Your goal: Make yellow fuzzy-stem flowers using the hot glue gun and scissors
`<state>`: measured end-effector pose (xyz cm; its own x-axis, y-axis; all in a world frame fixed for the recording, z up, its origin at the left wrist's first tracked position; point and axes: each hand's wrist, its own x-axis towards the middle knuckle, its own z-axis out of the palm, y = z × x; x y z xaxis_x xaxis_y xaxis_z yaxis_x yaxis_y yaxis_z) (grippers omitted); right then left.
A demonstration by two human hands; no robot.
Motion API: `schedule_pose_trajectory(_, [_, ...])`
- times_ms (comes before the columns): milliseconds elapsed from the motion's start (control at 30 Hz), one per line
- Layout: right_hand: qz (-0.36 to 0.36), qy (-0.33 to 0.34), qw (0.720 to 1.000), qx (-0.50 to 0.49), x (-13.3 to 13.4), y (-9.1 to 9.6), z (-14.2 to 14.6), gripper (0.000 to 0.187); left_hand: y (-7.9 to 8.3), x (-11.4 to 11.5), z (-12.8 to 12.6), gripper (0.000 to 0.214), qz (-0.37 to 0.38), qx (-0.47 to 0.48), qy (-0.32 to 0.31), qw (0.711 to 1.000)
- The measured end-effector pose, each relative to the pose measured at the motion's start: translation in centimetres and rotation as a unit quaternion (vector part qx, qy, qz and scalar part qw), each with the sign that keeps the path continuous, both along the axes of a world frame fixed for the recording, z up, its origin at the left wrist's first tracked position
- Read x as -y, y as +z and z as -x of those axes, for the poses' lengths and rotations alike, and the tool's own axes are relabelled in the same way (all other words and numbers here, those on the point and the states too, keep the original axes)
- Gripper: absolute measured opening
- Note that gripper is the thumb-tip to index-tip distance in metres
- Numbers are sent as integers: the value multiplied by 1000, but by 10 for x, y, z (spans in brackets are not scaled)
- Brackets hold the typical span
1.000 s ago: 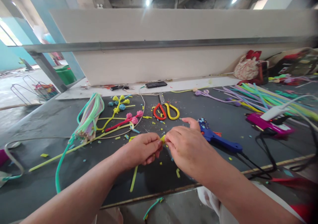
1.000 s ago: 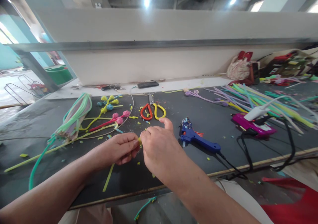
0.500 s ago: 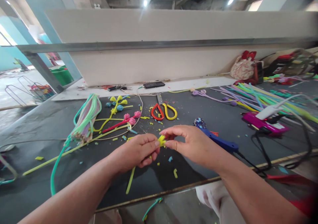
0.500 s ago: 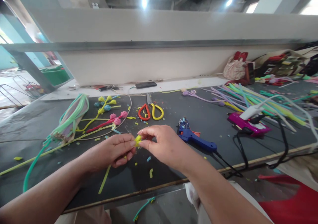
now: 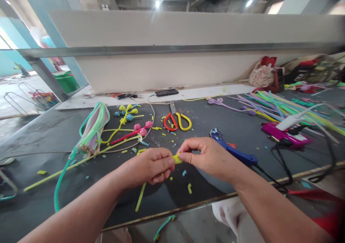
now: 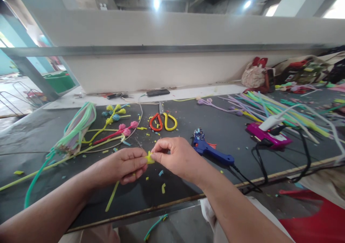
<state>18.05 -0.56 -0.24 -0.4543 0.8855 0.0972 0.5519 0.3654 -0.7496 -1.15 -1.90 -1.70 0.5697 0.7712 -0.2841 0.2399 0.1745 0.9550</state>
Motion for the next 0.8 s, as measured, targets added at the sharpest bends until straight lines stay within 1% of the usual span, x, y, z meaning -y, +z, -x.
schedule_pose_trajectory(200, [-5, 21, 1000, 1, 0, 0, 1, 14, -2, -1, 0, 32, 19, 8, 2, 1000])
schedule_pose_trajectory(333, [-41, 21, 999, 8, -1, 1, 4, 14, -2, -3, 2, 31, 49, 30, 21, 998])
schedule_pose_trajectory(400, [-68, -7, 997, -24, -3, -2, 6, 15, 0, -6, 7, 30, 53, 51, 34, 997])
schedule_pose_trajectory(467, [-98, -56, 992, -53, -6, -8, 9, 17, 3, -9, 15, 28, 44, 73, 55, 995])
schedule_pose_trajectory(500, [-118, -73, 989, -49, -7, -12, 12, 17, 5, -12, 19, 27, 36, 79, 66, 994])
schedule_pose_trajectory(533, [-143, -73, 987, -30, -7, -16, 15, 15, 7, -13, 23, 27, 29, 80, 78, 993])
schedule_pose_trajectory(567, [-169, -54, 984, -1, -7, -21, 19, 13, 9, -15, 27, 28, 25, 77, 88, 993])
schedule_pose_trajectory(633, [-217, 23, 974, 60, -4, -29, 28, 14, 12, -17, 33, 29, 26, 73, 102, 992])
schedule_pose_trajectory(700, [-240, 87, 961, 105, 2, -34, 38, 17, 14, -18, 36, 28, 32, 77, 105, 991])
schedule_pose_trajectory(767, [-247, 110, 953, 137, 5, -35, 44, 18, 14, -18, 36, 28, 34, 83, 105, 990])
schedule_pose_trajectory(800, [-247, 105, 952, 149, 5, -35, 45, 18, 14, -18, 35, 28, 35, 85, 106, 990])
